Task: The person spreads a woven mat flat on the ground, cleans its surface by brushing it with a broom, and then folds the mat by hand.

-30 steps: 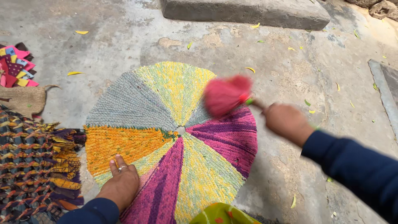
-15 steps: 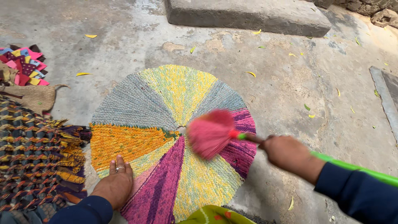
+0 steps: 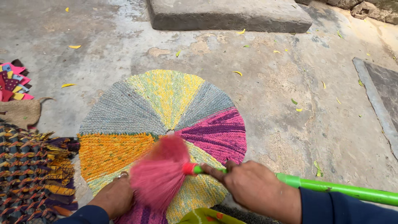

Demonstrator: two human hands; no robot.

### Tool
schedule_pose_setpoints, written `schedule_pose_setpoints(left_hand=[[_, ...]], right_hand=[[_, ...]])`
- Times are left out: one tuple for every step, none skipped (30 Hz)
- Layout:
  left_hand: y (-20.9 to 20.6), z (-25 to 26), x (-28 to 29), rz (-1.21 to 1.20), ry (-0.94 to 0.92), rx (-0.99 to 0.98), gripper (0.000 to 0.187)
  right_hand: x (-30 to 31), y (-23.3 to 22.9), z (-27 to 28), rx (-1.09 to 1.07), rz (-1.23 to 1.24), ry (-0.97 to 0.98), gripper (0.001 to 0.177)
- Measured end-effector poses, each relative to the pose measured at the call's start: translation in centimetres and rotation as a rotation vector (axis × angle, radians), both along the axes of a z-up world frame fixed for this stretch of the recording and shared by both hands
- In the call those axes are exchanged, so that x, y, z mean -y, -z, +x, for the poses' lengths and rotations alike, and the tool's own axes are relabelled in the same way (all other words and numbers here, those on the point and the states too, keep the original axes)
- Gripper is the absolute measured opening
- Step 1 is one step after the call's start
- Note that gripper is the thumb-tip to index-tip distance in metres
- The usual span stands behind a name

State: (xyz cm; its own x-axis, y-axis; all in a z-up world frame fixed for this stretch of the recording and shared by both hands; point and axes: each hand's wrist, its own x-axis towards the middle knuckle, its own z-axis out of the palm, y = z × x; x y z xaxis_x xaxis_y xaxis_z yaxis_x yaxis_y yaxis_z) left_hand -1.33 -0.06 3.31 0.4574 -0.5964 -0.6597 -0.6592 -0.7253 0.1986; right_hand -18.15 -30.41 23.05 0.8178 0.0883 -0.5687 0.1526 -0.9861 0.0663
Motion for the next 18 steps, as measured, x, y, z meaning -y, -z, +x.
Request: schedule_pose_setpoints(left_hand=[[-0.2,0.2,0.1,-0.008,-0.005,-0.013,0.031],[-0.5,0.4,0.1,-0.015,-0.011,-0.025,0.027],[-0.9,0.5,0.1,-0.013,-0.010,-0.021,0.027],[-1.5,0.6,0.2,0.006,-0.043,-0.058,0.029],[-2.1,0.6,0.4,0.025,-0.077,-0.095,0.032],[-2.7,0.7,0.7,0.027,-0.077,-0.086,0.032],[-3.2,0.7,1.0,-0.016,-0.048,-0.086,0.035],[-3.7,0.7,1.1,-0.056,-0.021,-0.087,0.039],[-4.2,0.7,1.4,-0.052,-0.022,-0.079,0.039],[-4.7,0.8,1.9,-0.171,-0.024,-0.055,0.055],[-5.5,0.8,2.1,-0.290,-0.021,-0.032,0.072],[-6.5,0.7,2.3,-0.287,-0.021,-0.024,0.072],[-7.6,0.5,2.8,-0.272,-0.046,-0.040,0.072],[-8.9,0.3,3.3,-0.257,-0.071,-0.056,0.072],[-10.2,0.2,3.6,-0.254,-0.072,-0.050,0.072],[-11.5,0.0,3.8,-0.276,-0.089,-0.052,0.076],[-12.7,-0.5,3.7,-0.299,-0.105,-0.054,0.079],[-13.9,-0.8,3.6,-0.299,-0.113,-0.042,0.079]], right_hand=[[-0.4,-0.2,-0.3,0.002,-0.014,-0.045,0.080],[-0.5,-0.1,-0.7,0.004,-0.027,-0.091,0.081],[-0.4,0.2,-0.8,0.008,-0.026,-0.089,0.081],[0.2,0.7,-0.7,0.078,0.014,-0.074,0.076],[0.7,1.1,-0.8,0.147,0.053,-0.059,0.071],[1.0,1.4,-0.7,0.157,0.055,-0.059,0.071],[1.2,1.6,-0.6,0.090,0.031,-0.047,0.072],[1.3,1.7,-0.6,0.023,0.009,-0.036,0.073],[1.1,1.6,-0.4,0.031,0.013,-0.037,0.073],[0.8,1.4,0.0,0.005,-0.015,-0.045,0.072],[0.4,1.1,0.4,-0.022,-0.042,-0.053,0.071],[0.1,0.5,0.8,-0.015,-0.039,-0.054,0.071],[-0.1,-0.3,1.3,-0.001,-0.032,-0.055,0.070],[-0.3,-1.1,1.8,0.011,-0.024,-0.056,0.070],[-0.6,-1.9,2.4,0.018,-0.021,-0.058,0.070],[-0.9,-2.7,2.8,0.092,-0.025,-0.102,0.067],[-1.4,-3.4,3.0,0.166,-0.028,-0.145,0.065],[-1.9,-4.2,3.3,0.177,-0.027,-0.154,0.065]])
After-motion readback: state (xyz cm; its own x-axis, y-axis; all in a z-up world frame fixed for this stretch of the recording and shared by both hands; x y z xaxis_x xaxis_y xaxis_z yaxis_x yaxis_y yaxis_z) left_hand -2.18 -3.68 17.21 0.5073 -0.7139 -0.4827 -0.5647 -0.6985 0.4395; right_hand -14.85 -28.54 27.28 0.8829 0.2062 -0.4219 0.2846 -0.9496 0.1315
